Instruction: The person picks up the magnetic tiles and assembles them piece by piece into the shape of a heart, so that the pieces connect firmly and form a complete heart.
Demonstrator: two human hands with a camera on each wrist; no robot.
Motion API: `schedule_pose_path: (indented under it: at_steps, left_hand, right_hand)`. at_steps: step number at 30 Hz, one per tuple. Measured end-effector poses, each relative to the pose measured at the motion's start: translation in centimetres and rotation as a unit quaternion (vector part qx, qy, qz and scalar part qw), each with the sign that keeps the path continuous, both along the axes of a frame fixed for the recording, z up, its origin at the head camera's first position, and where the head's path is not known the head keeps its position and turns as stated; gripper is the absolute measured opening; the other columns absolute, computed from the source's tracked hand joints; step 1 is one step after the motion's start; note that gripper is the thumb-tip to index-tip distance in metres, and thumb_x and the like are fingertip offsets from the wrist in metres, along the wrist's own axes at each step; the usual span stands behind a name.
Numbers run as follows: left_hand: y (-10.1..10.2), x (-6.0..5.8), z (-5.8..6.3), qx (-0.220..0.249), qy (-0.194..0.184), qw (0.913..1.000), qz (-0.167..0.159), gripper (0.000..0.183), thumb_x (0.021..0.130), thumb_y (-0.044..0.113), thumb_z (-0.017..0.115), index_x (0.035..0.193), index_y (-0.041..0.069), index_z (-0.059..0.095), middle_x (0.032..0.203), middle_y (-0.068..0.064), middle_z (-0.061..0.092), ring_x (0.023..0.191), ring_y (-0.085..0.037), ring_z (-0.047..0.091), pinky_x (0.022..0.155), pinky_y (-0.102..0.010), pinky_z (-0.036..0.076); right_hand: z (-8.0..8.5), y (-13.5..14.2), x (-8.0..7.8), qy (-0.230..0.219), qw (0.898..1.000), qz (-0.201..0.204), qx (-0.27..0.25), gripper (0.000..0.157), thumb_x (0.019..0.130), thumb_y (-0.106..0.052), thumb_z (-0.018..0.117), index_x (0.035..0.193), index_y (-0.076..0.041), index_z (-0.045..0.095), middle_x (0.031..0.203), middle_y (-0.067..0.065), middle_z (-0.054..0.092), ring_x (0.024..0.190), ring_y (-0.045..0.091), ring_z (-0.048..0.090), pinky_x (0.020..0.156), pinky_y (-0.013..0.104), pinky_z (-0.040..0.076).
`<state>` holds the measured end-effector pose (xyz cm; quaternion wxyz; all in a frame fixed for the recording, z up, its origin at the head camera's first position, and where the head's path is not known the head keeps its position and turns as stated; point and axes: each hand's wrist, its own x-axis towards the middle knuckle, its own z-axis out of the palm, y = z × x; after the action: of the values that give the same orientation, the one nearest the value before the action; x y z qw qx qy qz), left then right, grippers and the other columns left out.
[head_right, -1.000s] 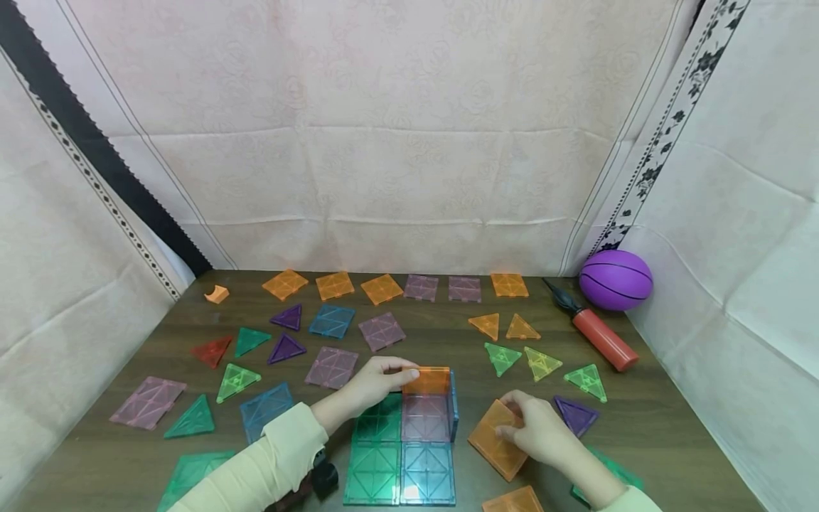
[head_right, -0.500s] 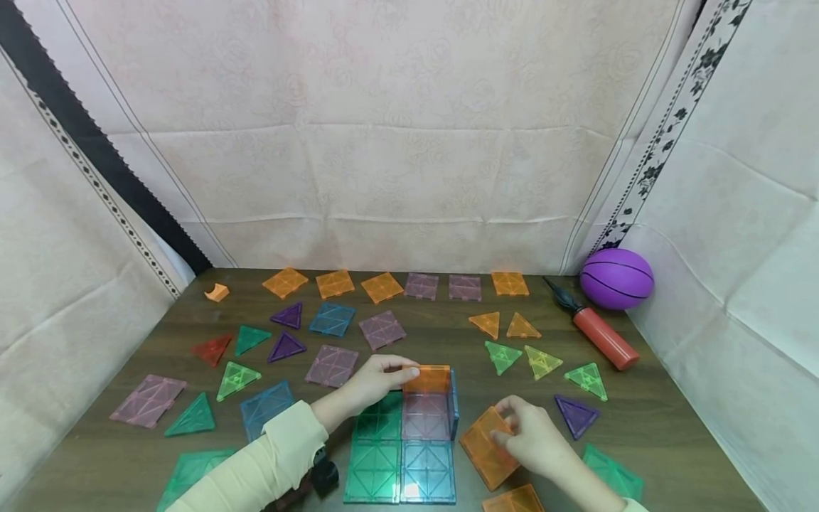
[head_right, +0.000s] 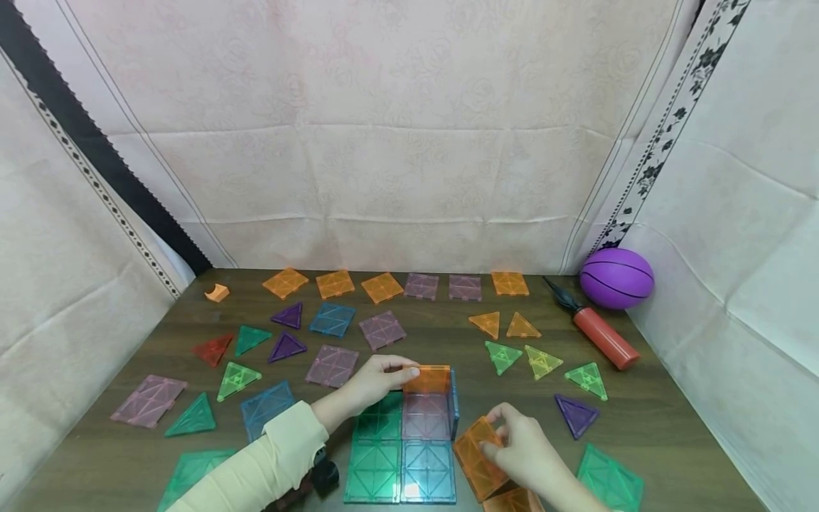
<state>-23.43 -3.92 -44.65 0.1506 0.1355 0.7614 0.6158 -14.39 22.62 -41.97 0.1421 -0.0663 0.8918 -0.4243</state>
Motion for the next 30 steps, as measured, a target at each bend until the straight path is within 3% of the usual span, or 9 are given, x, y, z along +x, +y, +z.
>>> schedule_pose_path:
  at_steps: [3,10,18,26,30]
  left_hand:
    - [0.0,0.0,0.0,0.0,0.002,1.0,0.001,0.027,0.095,0.026,0.063,0.113,0.008,0.071,0.114,-0.007,0.066,0.099,-0.019,0.06,0.085,-0.042,0.051]
    - [0.0,-0.1,-0.1,-0.003,0.006,1.0,0.004,0.027,0.095,0.026,0.063,0.113,0.008,0.071,0.113,-0.007,0.066,0.098,-0.017,0.06,0.084,-0.04,0.051]
    - [0.0,0.0,-0.1,-0.003,0.004,1.0,0.005,0.027,0.095,0.025,0.062,0.114,0.008,0.071,0.113,-0.007,0.066,0.099,-0.019,0.06,0.084,-0.043,0.051]
    - [0.0,-0.2,-0.3,-0.009,-0.001,1.0,0.003,0.028,0.095,0.029,0.063,0.113,0.011,0.071,0.113,-0.005,0.067,0.099,-0.017,0.06,0.084,-0.039,0.051]
    - [0.1,-0.1,-0.3,-0.011,-0.003,0.9999,0.001,0.028,0.094,0.03,0.063,0.113,0.011,0.071,0.113,-0.004,0.067,0.1,-0.017,0.06,0.084,-0.039,0.051]
  right_hand:
    - [-0.1,-0.3,0.1,-0.006,1.0,-0.008,-0.017,0.036,0.083,-0.014,0.072,0.108,0.0,0.051,0.068,0.002,0.057,0.048,0.008,0.039,0.043,0.022,0.034]
    - [-0.5,-1.1,0.5,-0.01,0.999,-0.03,-0.037,0.038,0.082,-0.017,0.074,0.106,-0.001,0.05,0.083,0.005,0.059,0.067,0.017,0.053,0.056,0.029,0.043]
    - [-0.7,-2.1,0.9,-0.011,0.998,-0.043,-0.042,0.038,0.083,-0.021,0.074,0.104,-0.002,0.049,0.086,0.006,0.057,0.074,0.019,0.053,0.059,0.03,0.046]
    - [-0.6,-3.1,1.1,-0.023,0.997,-0.039,-0.064,0.038,0.088,-0.029,0.07,0.104,-0.002,0.049,0.085,0.006,0.057,0.066,0.017,0.053,0.053,0.028,0.044]
    - [-0.5,-3.4,1.2,-0.023,0.996,-0.023,-0.077,0.037,0.089,-0.03,0.069,0.105,0.0,0.052,0.088,0.006,0.058,0.058,0.019,0.057,0.051,0.031,0.05]
